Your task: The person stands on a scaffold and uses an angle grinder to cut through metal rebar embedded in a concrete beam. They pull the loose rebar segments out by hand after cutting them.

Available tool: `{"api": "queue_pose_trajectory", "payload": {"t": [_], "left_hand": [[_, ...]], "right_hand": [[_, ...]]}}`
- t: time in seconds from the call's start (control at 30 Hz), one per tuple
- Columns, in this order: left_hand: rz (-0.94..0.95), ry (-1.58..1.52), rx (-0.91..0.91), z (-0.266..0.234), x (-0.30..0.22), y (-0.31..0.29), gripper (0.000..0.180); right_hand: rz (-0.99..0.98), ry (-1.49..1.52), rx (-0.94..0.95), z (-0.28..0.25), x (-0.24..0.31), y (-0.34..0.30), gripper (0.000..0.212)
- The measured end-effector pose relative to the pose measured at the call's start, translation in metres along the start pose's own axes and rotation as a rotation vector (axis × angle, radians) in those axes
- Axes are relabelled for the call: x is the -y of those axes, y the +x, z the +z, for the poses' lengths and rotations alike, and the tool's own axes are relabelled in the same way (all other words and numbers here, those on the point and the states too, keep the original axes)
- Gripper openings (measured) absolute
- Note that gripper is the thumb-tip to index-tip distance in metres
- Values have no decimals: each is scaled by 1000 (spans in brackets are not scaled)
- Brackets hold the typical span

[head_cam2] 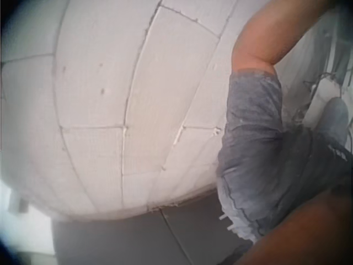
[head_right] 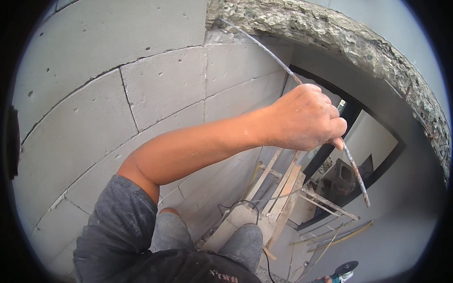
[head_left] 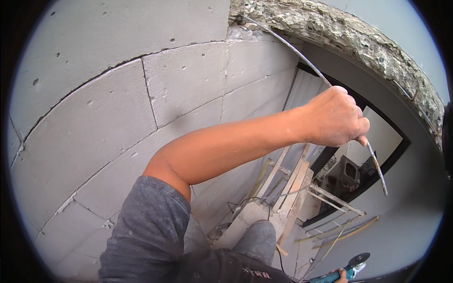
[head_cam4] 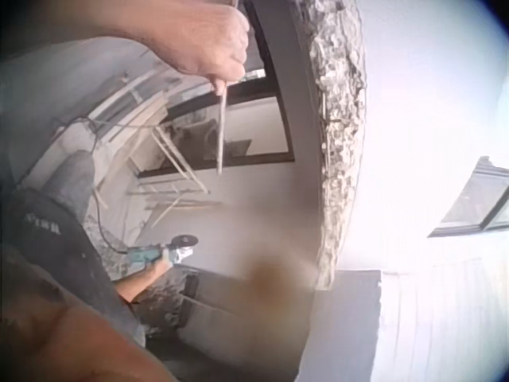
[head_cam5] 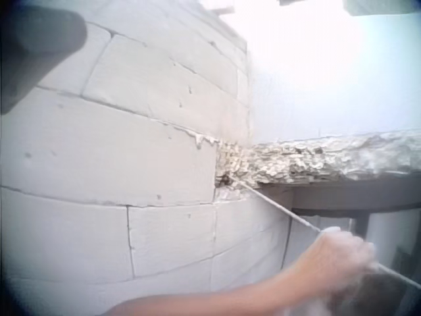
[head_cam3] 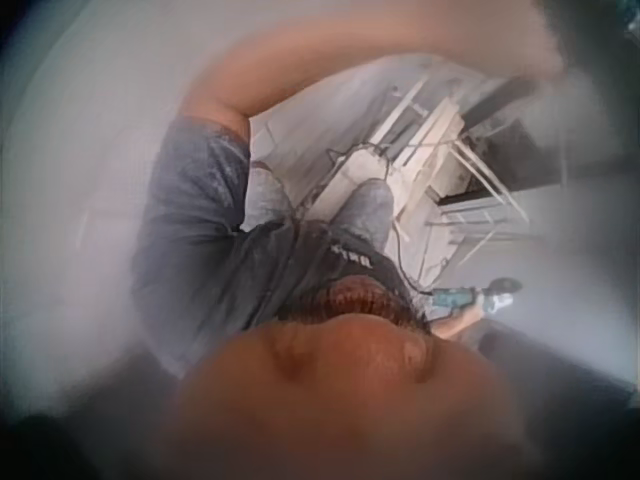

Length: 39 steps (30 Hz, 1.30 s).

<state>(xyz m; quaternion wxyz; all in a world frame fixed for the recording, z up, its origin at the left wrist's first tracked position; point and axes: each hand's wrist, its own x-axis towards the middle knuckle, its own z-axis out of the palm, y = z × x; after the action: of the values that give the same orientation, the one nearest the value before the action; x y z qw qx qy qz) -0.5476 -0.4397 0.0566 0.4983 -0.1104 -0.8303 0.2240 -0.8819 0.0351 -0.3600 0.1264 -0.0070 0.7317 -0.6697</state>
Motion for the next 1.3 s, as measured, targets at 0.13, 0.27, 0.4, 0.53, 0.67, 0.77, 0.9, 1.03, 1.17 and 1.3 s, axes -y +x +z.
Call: {"api": "queue_pose_trajectory", "payload": {"t": [0.13, 0.27, 0.4, 0.53, 0.67, 0.77, 0.9, 1.03, 1.17, 1.3], "left_hand": [[-120, 114, 157, 52, 13, 23, 42], [-258, 216, 700, 121, 34, -41, 38], [-361, 371, 1218, 149, 61, -149, 25], [-314, 398, 1231, 127, 67, -213, 19], [31, 124, 607, 85, 23, -164, 35], [-11, -51, 221, 68, -54, -97, 39], [-187, -160, 208, 107, -115, -68, 36], [-400, -453, 133, 144, -131, -108, 36], [-875, -953, -134, 175, -127, -104, 49], [-1110, -1464, -611, 240, -150, -92, 43]], "right_hand": [[12, 25, -43, -18, -11, -10, 30], [38, 25, -87, -36, -22, -14, 27], [47, 68, -106, -36, -23, -12, 26], [59, 152, -149, -37, -26, -12, 26], [74, 268, -195, -44, -39, -9, 25], [82, 376, -182, -45, -55, -6, 25], [120, 550, -73, -66, -66, -40, 23], [260, 467, -64, -34, -73, -39, 24], [179, 442, -137, -50, -72, -59, 29], [281, 443, -239, -68, -88, -81, 30]]}}
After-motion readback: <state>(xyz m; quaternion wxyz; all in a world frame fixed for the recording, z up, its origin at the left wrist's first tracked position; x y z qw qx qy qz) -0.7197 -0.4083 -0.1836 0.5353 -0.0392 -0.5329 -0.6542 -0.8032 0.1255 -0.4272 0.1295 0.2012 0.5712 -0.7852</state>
